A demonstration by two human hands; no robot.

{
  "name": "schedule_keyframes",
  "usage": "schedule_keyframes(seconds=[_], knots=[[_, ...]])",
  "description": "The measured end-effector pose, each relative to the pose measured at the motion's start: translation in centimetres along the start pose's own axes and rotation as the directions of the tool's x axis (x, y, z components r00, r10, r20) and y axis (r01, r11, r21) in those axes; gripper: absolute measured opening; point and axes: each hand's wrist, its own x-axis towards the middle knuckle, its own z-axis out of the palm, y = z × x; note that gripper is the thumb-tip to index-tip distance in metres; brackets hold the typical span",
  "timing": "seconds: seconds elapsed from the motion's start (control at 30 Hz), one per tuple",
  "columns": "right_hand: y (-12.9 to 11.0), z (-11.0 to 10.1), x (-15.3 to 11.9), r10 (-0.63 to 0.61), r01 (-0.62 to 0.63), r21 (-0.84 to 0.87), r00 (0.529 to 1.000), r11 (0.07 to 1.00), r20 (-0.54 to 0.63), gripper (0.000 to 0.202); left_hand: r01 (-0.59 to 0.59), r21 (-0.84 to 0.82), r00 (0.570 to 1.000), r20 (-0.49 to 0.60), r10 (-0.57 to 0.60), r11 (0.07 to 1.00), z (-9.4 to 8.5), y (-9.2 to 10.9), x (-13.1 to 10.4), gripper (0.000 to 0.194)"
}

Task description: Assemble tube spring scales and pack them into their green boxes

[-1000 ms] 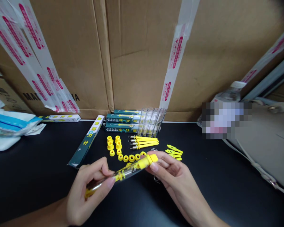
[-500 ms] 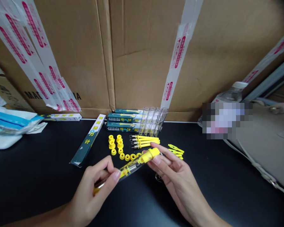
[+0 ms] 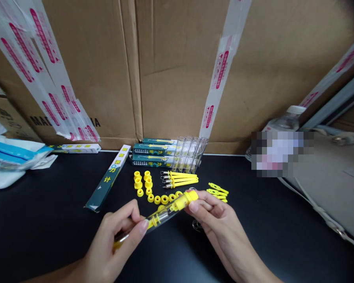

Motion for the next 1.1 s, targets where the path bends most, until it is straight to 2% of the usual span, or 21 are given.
schedule_keyframes(seconds=[0.1,0.3,0.47,0.57,0.7,0.77,0.9,1.1], knots=[[-0.1,-0.1,0.0,0.012,-0.013,0.042,1.000,0.999,0.025,0.020,0.031,-0.008,0.999,-0.041,-0.031,0.999,0.1,0.2,-0.1,0.035],[0.0,-0.2,-0.2,0.022,-0.026,0.096,0.999,0.995,0.045,0.017,0.051,-0.043,0.998,-0.042,-0.053,0.998,0.3,0.4,-0.1,0.037],[-0.1,0.0,-0.1,0.037,-0.037,0.039,0.999,0.999,0.002,0.040,0.053,-0.061,0.998,-0.024,-0.054,0.997,0.3,0.5,0.0,0.038],[-0.2,0.2,-0.1,0.016,-0.016,0.016,1.000,1.000,0.015,0.033,0.052,-0.054,0.998,-0.023,-0.054,0.997,0.3,0.6,0.0,0.039],[-0.2,0.4,-0.1,-0.001,0.001,0.096,1.000,0.995,-0.003,0.020,0.052,-0.046,0.998,-0.030,-0.054,0.998,0.2,0.5,0.0,0.038],[-0.2,0.5,-0.2,0.006,-0.002,0.123,0.999,0.992,-0.031,0.025,0.041,-0.044,0.999,-0.008,-0.041,0.998,0.1,0.1,0.1,0.036],[-0.1,0.5,-0.3,0.019,-0.015,0.084,0.998,0.996,-0.055,0.049,0.000,-0.056,0.999,0.050,0.003,0.998,-0.3,-0.7,0.3,0.033],[0.0,0.6,-0.6,-0.029,0.032,0.044,0.997,0.999,-0.071,0.050,-0.029,-0.031,0.998,0.052,0.030,0.999,-0.3,-1.1,0.4,0.030]])
